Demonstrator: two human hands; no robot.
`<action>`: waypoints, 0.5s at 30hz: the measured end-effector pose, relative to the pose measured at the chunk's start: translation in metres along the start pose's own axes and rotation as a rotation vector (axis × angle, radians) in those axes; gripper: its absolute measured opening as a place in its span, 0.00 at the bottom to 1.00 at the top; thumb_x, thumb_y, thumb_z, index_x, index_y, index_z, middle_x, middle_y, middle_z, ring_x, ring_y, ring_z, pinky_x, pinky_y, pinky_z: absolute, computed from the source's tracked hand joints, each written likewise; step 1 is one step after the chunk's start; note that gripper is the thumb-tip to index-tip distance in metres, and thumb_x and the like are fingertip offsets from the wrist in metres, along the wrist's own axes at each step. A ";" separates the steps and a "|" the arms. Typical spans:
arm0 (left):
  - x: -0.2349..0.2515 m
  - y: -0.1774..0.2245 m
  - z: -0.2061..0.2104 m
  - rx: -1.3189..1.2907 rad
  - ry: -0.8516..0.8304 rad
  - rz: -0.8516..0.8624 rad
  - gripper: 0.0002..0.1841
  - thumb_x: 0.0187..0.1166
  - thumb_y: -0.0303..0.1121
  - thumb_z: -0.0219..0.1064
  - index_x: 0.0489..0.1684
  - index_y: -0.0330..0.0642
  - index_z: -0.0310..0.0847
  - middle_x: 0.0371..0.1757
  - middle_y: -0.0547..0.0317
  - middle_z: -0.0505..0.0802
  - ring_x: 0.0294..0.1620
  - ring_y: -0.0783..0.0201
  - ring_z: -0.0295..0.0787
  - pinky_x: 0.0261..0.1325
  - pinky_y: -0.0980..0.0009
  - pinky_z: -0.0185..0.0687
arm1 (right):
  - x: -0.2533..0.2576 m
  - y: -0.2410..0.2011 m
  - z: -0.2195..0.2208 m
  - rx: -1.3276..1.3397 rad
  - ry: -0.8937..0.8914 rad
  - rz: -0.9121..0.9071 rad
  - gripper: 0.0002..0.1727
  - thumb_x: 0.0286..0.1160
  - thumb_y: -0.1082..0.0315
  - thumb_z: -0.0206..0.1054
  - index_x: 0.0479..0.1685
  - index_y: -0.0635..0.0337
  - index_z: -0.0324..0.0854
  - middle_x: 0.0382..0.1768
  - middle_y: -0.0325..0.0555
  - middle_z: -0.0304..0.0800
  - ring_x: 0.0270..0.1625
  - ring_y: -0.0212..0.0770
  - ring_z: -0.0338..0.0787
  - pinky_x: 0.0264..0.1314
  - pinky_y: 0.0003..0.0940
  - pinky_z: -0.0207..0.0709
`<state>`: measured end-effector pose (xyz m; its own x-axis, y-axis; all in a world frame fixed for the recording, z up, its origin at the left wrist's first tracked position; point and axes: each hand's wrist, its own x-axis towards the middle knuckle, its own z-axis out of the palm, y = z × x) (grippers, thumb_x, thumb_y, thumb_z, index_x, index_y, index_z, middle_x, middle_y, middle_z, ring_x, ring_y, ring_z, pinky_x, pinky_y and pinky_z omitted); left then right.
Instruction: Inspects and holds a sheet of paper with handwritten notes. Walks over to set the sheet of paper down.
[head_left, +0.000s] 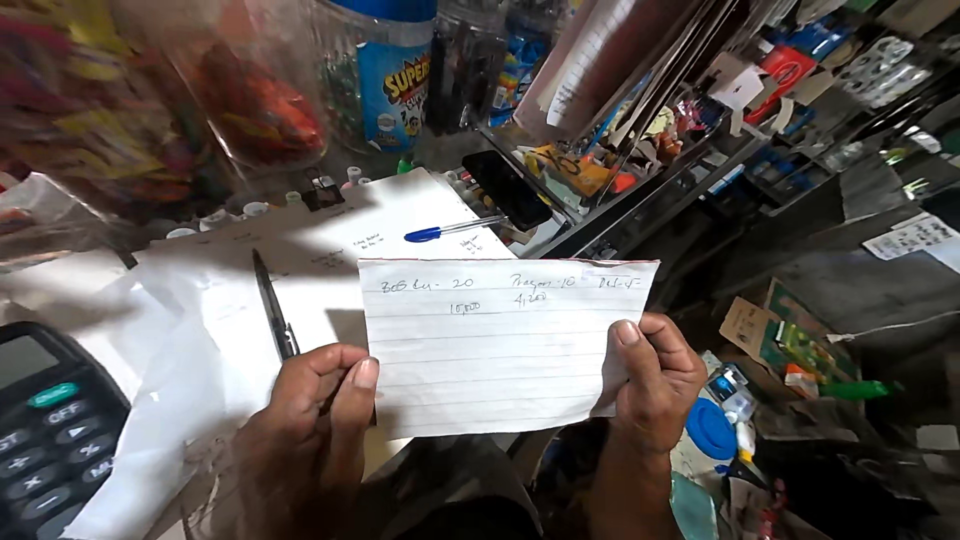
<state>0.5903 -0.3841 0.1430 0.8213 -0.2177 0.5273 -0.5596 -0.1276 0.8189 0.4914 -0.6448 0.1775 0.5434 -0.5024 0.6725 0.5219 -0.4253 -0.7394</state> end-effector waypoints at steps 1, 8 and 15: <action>0.000 0.000 0.000 -0.007 -0.001 0.003 0.16 0.91 0.45 0.55 0.50 0.40 0.79 0.25 0.74 0.85 0.21 0.84 0.79 0.23 0.84 0.78 | 0.000 0.000 -0.001 0.000 -0.002 0.000 0.07 0.81 0.73 0.65 0.40 0.58 0.90 0.30 0.30 0.93 0.31 0.22 0.90 0.37 0.18 0.87; 0.001 0.000 0.000 -0.005 -0.020 0.010 0.17 0.92 0.45 0.54 0.51 0.38 0.79 0.26 0.74 0.85 0.21 0.84 0.80 0.24 0.84 0.79 | 0.000 0.002 -0.003 0.043 -0.010 0.004 0.07 0.81 0.73 0.65 0.40 0.60 0.89 0.30 0.31 0.93 0.31 0.23 0.91 0.37 0.18 0.87; -0.001 -0.001 -0.002 0.043 -0.009 0.017 0.18 0.92 0.45 0.55 0.51 0.36 0.79 0.25 0.72 0.84 0.21 0.86 0.77 0.24 0.86 0.76 | -0.005 0.002 0.000 0.038 -0.015 0.019 0.07 0.80 0.73 0.65 0.39 0.59 0.90 0.30 0.31 0.93 0.31 0.22 0.90 0.37 0.19 0.87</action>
<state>0.5904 -0.3813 0.1422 0.8106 -0.2293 0.5389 -0.5780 -0.1649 0.7992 0.4894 -0.6428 0.1728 0.5632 -0.4987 0.6588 0.5357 -0.3866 -0.7507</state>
